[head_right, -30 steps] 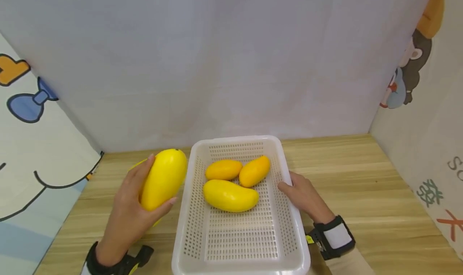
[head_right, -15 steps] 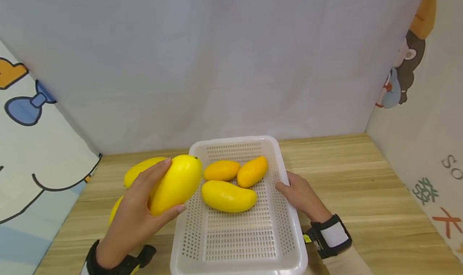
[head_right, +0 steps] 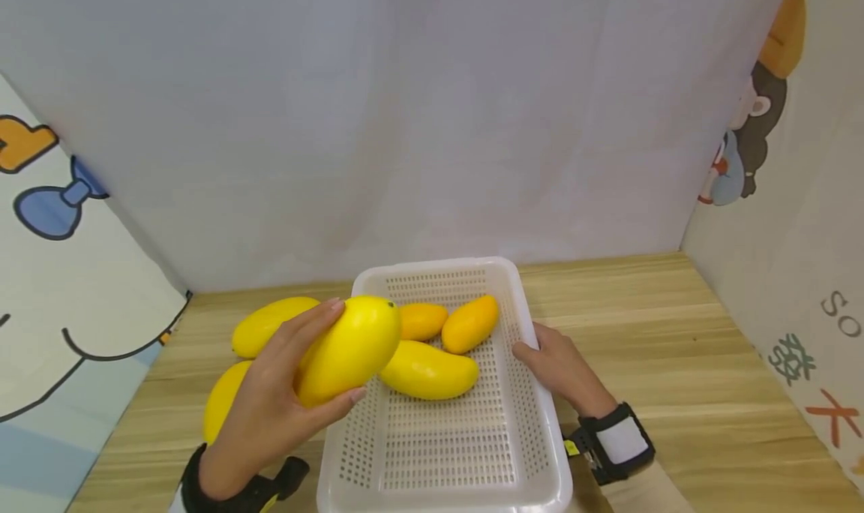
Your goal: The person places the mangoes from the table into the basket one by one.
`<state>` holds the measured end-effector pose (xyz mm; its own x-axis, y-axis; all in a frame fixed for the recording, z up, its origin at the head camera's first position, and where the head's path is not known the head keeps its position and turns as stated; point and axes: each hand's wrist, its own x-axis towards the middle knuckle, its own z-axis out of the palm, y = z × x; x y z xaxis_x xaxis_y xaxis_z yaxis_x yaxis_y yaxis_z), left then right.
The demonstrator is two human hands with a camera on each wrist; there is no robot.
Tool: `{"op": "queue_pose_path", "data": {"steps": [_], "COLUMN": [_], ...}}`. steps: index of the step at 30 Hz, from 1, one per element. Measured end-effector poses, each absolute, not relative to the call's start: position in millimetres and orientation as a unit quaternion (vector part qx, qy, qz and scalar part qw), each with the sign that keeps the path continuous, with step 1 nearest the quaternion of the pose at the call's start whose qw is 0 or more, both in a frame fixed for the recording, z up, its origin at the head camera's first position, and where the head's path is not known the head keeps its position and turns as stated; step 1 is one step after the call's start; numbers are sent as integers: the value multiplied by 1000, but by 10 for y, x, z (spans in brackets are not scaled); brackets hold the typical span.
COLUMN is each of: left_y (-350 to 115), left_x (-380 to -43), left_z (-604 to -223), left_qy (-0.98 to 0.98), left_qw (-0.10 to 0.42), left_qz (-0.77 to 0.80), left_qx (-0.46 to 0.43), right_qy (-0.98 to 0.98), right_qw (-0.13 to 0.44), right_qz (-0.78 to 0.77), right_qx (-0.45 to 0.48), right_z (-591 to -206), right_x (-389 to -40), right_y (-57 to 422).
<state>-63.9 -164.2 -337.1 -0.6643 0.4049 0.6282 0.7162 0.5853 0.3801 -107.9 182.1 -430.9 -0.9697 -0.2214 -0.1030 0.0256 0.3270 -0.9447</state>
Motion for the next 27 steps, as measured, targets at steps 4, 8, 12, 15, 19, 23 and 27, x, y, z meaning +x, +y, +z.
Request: {"op": "queue_pose_path", "data": {"steps": [4,8,12,15,19,23,27], "left_y": [-1567,-1497,-1433,-1384,-1331,-1284,-1238], "left_x": [-662,-672,-686,-703,-719,-732,-746], "left_z": [-3361,-3362,-3361,-3373,-3415,-3453,-3480], "left_qy": [-846,-843,-839,-834,-831,-831,-830], "left_qw": [253,247,242,241,237,230,218], "left_qz": [-319,-321,-326,-329,-325,-319,-324], "left_qx": [-346,-355,-362,-373,-383,-393,-399], "right_qy": [812,818,819,817,816,815,813], "right_qw": [104,100,100,101,99,97,98], "right_qz": [-572,-564,-563,-565,-567,-569,-571], "right_qx": [-57,-54,-54,-55,-56,-58,-60], "right_z": [-4304,-4313,-4314,-4309,-4309,-4308,-4306], "right_x": [-1072,-1069,-1073,-1073,-1074,-1075,-1072], "right_y": [1822,1820,1824,1828,1825,1817,1813]}}
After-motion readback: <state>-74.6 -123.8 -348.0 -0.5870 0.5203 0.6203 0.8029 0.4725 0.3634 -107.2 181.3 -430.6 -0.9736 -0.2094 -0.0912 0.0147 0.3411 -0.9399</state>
